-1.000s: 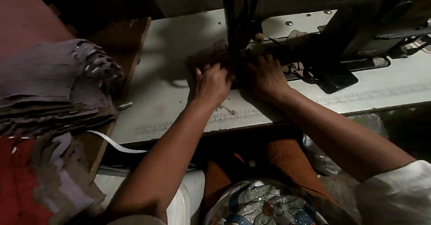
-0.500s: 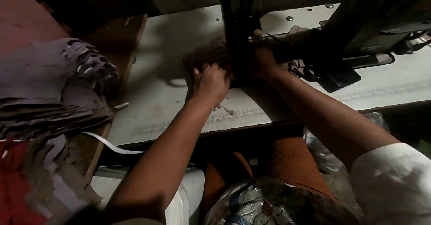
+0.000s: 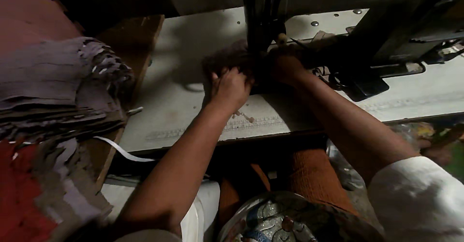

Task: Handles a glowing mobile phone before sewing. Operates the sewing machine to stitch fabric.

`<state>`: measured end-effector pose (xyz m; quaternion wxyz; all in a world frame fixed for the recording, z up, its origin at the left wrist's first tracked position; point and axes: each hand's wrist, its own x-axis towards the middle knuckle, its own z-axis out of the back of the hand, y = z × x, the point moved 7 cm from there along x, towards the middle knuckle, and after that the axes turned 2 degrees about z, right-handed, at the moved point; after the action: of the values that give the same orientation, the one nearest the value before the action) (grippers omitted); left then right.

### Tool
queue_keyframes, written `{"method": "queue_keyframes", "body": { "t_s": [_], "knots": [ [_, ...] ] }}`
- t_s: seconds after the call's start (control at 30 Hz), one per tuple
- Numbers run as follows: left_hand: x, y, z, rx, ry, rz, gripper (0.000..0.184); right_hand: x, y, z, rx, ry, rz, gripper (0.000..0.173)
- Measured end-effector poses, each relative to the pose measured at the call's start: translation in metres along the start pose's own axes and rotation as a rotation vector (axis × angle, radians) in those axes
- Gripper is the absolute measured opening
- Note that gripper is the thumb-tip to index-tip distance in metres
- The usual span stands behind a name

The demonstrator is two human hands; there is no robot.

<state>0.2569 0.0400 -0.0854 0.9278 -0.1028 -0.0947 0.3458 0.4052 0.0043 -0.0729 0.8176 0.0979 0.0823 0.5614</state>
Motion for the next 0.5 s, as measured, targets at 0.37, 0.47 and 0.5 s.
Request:
{"method": "queue_keyframes", "body": {
  "t_s": [0.37, 0.47, 0.5],
  "knots": [
    [0.003, 0.004, -0.006, 0.042, 0.018, 0.005, 0.051, 0.000, -0.005, -0.005, 0.039, -0.250, -0.011, 0.046],
    [0.003, 0.005, -0.007, 0.022, 0.033, 0.002, 0.053, -0.002, -0.005, -0.003, 0.080, -0.257, 0.003, 0.045],
    [0.004, 0.006, -0.008, 0.019, 0.045, 0.006, 0.053, -0.002, -0.006, -0.003, 0.089, -0.263, 0.010, 0.044]
  ]
}}
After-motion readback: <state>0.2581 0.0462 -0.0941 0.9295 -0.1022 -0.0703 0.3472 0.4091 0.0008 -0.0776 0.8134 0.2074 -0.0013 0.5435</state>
